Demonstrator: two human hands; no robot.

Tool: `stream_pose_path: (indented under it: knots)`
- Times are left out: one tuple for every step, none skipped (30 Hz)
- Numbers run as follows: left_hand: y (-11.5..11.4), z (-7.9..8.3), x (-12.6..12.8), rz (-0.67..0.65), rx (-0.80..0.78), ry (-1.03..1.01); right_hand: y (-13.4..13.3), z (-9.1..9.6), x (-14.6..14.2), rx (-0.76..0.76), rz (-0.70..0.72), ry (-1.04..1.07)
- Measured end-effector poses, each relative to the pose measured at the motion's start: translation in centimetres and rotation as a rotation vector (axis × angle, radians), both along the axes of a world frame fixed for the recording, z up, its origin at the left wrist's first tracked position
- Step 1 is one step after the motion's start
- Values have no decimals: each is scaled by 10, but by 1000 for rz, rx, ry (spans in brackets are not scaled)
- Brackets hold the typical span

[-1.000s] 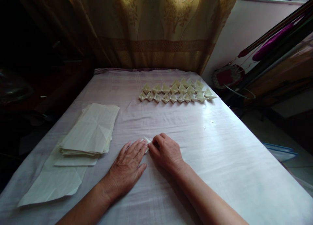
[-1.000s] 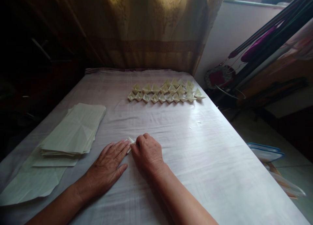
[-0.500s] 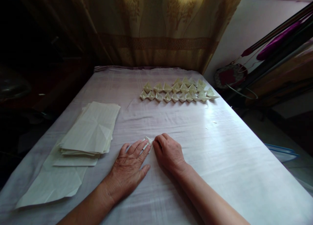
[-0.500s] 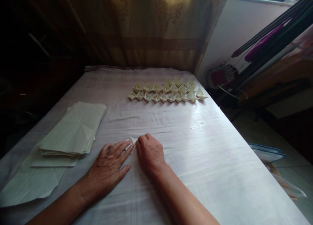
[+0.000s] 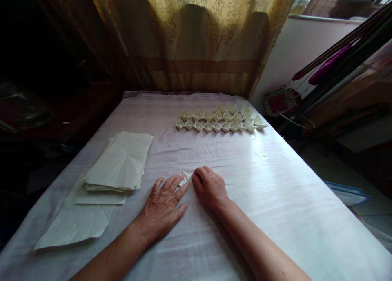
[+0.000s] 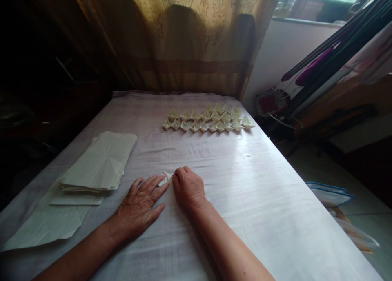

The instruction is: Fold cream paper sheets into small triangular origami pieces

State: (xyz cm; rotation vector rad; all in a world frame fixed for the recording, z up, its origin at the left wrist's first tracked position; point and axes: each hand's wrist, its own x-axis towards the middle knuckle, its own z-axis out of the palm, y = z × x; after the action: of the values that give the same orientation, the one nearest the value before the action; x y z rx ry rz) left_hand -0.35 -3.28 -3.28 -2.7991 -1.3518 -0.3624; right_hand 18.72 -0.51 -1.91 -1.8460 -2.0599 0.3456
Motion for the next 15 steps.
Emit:
stream_pose_path:
  knots:
    - [-1, -1, -2, 0, 25, -21, -2, -2, 3, 32, 35, 58]
    - [-1, -2, -4, 2, 47, -48, -3, -4, 7, 68, 72, 128]
    - [-1, -2, -5, 6, 67, -79, -5, -6, 10, 102, 102, 197]
    - [-1, -2, -7, 11, 84, -114, -7, -8, 13, 136, 112, 260]
    - [0, -2, -9, 19, 98, -148, -9, -9, 16, 161, 117, 314]
    - [1, -2, -10, 31, 110, -179, -11, -11, 18, 180, 115, 354]
    - [3, -2, -11, 43, 117, -202, -12, -11, 19, 192, 111, 382]
    - [5, -1, -11, 55, 119, -220, -13, -12, 19, 196, 108, 398]
    - [8, 0, -11, 67, 115, -233, -14, -12, 20, 197, 105, 404]
    - [11, 1, -11, 82, 106, -241, -14, -12, 19, 196, 100, 403]
    - [14, 3, -10, 98, 94, -243, -14, -12, 19, 191, 94, 399]
    - [17, 5, -8, 112, 82, -243, -14, -12, 18, 183, 89, 390]
    - [20, 7, -7, 127, 69, -243, -13, -12, 17, 172, 89, 377]
    - [22, 9, -5, 142, 55, -243, -12, -11, 16, 161, 98, 361]
    - [24, 12, -2, 155, 39, -246, -11, -10, 15, 153, 116, 342]
